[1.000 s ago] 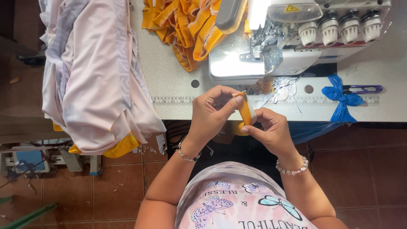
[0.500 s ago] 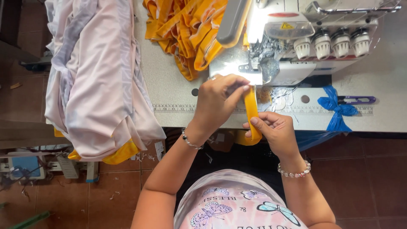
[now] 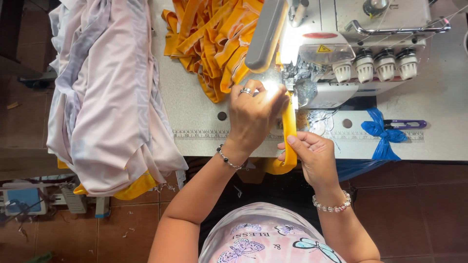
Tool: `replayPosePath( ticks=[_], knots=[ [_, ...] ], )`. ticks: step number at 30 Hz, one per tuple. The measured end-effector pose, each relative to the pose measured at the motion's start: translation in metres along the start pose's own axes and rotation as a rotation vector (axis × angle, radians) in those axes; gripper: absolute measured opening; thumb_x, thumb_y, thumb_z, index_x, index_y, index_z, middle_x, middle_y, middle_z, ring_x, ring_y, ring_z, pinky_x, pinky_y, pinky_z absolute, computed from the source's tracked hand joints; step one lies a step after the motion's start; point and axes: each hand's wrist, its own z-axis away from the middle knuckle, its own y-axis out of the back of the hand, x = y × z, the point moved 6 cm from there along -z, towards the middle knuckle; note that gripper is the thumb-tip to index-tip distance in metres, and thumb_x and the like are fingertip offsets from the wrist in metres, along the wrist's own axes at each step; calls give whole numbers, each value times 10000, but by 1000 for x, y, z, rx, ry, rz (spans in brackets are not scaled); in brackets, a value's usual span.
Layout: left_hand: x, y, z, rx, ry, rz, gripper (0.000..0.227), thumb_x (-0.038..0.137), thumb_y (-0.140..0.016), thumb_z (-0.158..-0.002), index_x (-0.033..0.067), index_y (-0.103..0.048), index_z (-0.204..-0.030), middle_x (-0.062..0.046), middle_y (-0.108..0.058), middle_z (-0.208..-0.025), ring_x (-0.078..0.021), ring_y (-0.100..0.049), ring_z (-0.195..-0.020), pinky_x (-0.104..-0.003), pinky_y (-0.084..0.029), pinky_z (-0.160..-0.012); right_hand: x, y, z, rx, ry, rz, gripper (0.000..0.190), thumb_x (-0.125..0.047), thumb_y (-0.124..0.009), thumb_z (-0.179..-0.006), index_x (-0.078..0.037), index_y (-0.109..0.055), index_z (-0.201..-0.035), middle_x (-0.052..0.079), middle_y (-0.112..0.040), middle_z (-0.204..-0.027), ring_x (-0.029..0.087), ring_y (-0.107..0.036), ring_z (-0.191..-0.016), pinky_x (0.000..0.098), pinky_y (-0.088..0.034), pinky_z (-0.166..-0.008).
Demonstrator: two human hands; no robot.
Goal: Handling and inspecting yellow fabric strips at a sewing workstation
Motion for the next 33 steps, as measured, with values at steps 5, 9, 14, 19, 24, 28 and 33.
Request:
replayPosePath(
  ticks=[5,9,14,19,24,28,33],
  knots=[
    [2,1,5,-31,-66,-16,139,383,-666,-955,261,-709,-1007,85,-737,-1011,-184,-585,-920,-374,-379,-765,2,4,-1,14,7,-4,213,-58,-650,-991,151,-690,-979,274,-739,-767,302,-769,-600,423,-664,-576],
    [2,1,5,-48,-62,-68,186,431,-665,-943,271,-729,-1012,94,-751,-1049,-194,-581,-949,-392,-378,-781,2,3,-3,47,7,-16,207,-49,-655,-989,157,-681,-989,270,-730,-770,294,-761,-606,417,-661,-565],
    [1,-5,12,-33,-48,-66,201,427,-655,-961,265,-732,-1052,76,-752,-1081,-196,-590,-986,-400,-376,-804,-8,2,0,66,59,46,197,-25,-685,-972,164,-673,-1024,264,-730,-793,285,-761,-635,412,-657,-593],
    [7,-5,31,-65,-30,-62,250,431,-631,-984,261,-731,-1138,64,-751,-1146,-209,-599,-1022,-407,-372,-819,-6,3,4,72,69,70,224,-17,-730,-935,164,-671,-1052,244,-724,-781,282,-763,-660,398,-658,-603],
    [18,18,69,-26,637,789,222,138,-557,-1041,117,-697,-1212,-79,-751,-1159,-222,-703,-1081,-332,-552,-907,-13,-1,-3,96,54,84,267,-17,-781,-914,142,-698,-1111,187,-729,-799,203,-750,-691,355,-662,-668],
    [37,-18,130,-404,1073,1264,512,288,-630,-1003,14,-536,-1425,-261,-625,-1342,-415,-581,-1286,-527,-478,-1068,-13,1,-4,104,31,132,286,-16,-807,-901,109,-701,-1136,148,-728,-829,156,-735,-749,345,-653,-742],
    [56,-9,147,-663,1068,1313,335,277,-558,-1067,23,-672,-1253,-175,-742,-1075,-328,-689,-1139,-528,-446,-1114,-17,-5,3,47,-9,45,239,-138,-629,-1046,77,-703,-1121,193,-748,-900,239,-773,-815,389,-645,-768]
  ],
)
